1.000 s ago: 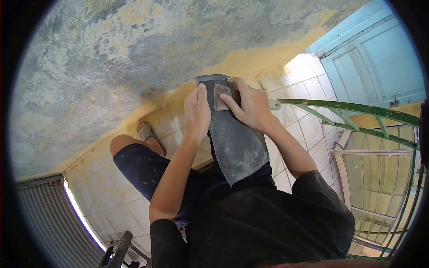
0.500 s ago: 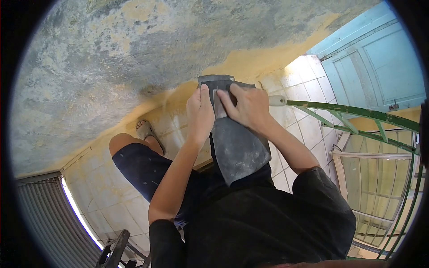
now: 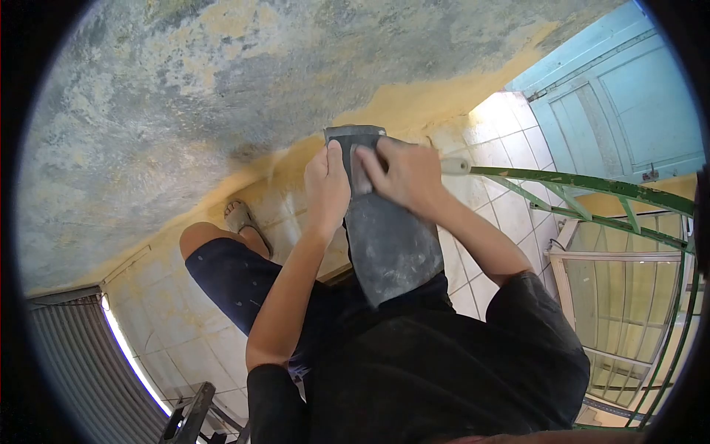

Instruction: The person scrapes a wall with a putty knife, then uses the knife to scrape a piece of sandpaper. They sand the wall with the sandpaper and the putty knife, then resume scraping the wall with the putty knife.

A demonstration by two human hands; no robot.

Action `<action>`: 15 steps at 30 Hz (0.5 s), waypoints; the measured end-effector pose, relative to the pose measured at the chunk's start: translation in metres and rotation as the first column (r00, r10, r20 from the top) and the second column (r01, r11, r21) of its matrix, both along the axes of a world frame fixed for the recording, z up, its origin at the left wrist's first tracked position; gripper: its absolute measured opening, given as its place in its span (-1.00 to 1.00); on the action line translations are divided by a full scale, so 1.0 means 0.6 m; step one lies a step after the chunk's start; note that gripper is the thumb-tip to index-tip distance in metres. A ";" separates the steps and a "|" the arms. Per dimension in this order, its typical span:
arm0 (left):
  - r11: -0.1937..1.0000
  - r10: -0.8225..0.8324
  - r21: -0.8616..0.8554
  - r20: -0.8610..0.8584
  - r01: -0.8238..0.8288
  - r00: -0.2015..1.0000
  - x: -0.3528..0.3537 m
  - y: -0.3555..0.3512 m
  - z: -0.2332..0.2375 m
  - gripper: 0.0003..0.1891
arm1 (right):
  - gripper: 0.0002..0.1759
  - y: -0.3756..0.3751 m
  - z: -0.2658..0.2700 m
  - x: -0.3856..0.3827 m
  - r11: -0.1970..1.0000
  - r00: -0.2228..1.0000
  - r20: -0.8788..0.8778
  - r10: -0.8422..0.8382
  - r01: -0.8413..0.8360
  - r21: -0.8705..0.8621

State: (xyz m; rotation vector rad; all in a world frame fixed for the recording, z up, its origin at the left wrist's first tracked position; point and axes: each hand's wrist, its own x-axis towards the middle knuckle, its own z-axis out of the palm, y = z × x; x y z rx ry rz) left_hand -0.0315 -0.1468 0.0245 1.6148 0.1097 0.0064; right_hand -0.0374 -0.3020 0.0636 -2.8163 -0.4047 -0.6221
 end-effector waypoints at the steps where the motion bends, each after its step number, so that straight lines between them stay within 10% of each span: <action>1: 0.999 0.003 -0.039 -0.007 -0.003 1.000 0.002 0.000 -0.009 -0.50 | -0.47 0.006 0.005 -0.021 0.997 0.995 -0.074 0.062 -0.065 -0.047; 15: 0.998 0.001 0.066 0.041 -0.003 0.999 -0.005 -0.003 -0.001 -0.49 | -0.52 -0.014 0.011 0.041 0.999 0.998 0.048 -0.040 0.041 -0.013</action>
